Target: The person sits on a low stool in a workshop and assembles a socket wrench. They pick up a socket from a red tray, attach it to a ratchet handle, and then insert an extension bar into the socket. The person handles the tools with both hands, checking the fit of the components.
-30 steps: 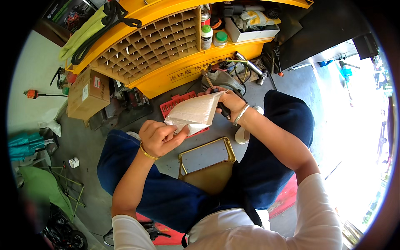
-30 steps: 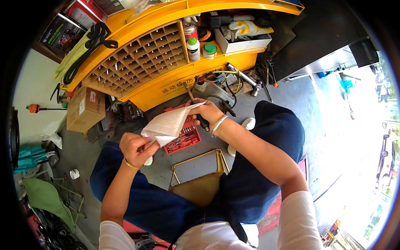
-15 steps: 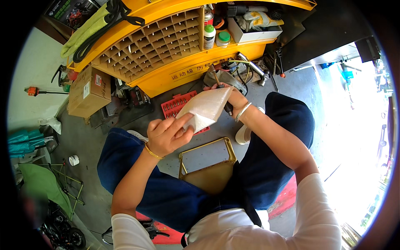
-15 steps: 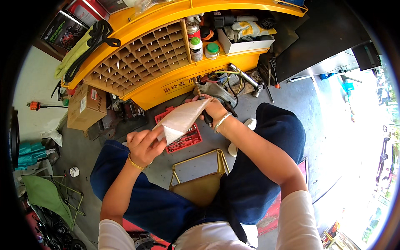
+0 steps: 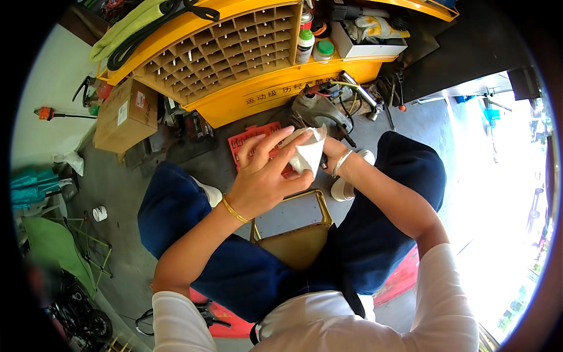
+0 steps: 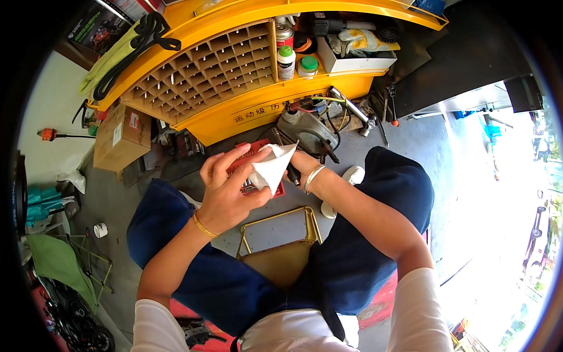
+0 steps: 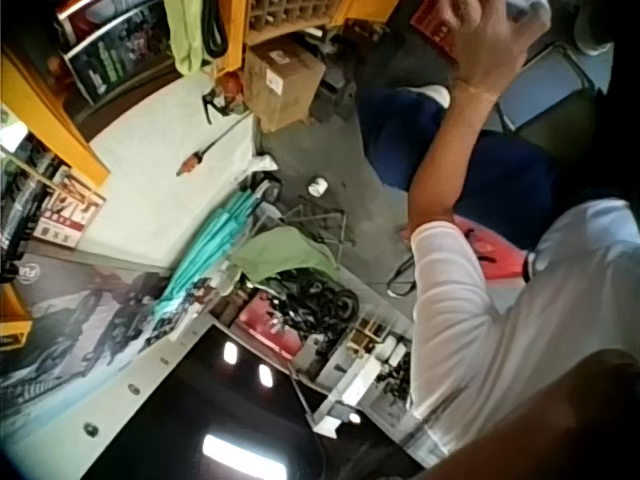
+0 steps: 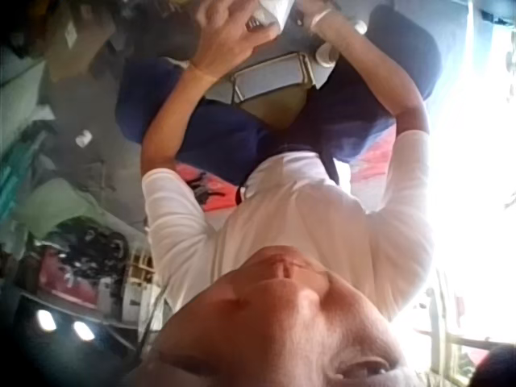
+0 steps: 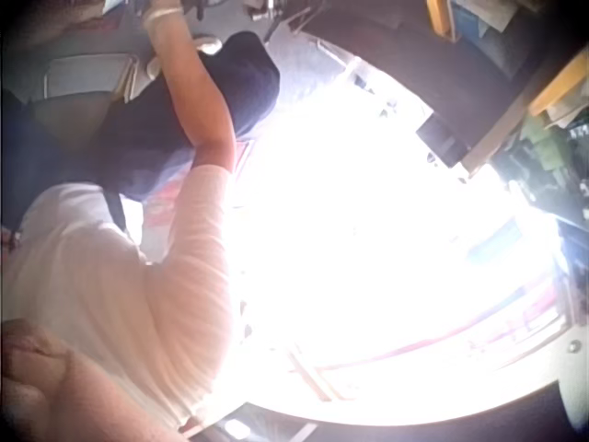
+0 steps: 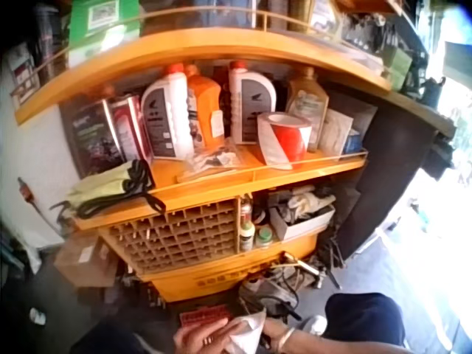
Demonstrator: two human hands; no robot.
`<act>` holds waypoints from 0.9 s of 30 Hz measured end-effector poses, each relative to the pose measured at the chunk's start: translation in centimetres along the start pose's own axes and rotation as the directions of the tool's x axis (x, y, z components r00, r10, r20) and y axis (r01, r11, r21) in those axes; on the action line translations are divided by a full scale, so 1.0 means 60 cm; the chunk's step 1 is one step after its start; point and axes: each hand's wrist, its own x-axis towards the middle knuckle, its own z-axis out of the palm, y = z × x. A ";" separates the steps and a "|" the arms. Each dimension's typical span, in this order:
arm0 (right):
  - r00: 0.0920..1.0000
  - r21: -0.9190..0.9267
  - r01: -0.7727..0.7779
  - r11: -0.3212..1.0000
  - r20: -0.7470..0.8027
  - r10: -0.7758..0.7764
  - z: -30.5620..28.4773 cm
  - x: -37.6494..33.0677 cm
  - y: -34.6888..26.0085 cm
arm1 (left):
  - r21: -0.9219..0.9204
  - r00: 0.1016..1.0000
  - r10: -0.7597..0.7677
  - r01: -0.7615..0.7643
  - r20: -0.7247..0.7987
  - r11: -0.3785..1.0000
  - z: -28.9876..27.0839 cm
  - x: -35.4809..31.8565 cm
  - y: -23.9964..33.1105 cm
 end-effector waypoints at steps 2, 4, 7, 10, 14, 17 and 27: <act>0.985 0.057 -0.014 0.998 0.174 0.004 0.009 -0.009 0.000 | -0.015 1.000 0.008 -0.008 -0.007 1.000 0.003 0.003 0.001; 0.974 0.099 0.021 0.995 0.223 -0.042 0.010 -0.005 0.005 | -0.007 0.999 0.021 -0.021 -0.024 1.000 0.004 0.010 0.002; 0.960 0.129 0.075 0.989 0.258 -0.107 0.013 -0.012 0.007 | 0.001 0.999 0.016 -0.016 -0.028 1.000 0.011 0.012 -0.001; 0.915 0.117 0.060 0.991 0.390 -0.102 -0.003 -0.003 0.004 | -0.009 1.000 -0.005 0.005 -0.017 1.000 0.010 0.017 0.001; 0.959 0.153 0.019 0.988 0.276 -0.062 -0.005 -0.011 0.008 | 0.004 0.999 0.011 -0.011 -0.041 1.000 0.016 0.017 -0.002; 0.967 0.163 0.022 0.986 0.247 -0.062 -0.005 -0.011 0.012 | 0.010 1.000 -0.001 0.001 -0.006 1.000 0.012 0.015 -0.005; 0.996 0.133 -0.082 0.988 0.056 0.075 -0.003 -0.015 0.009 | -0.078 0.994 -0.105 0.102 -0.035 0.992 0.010 0.006 -0.008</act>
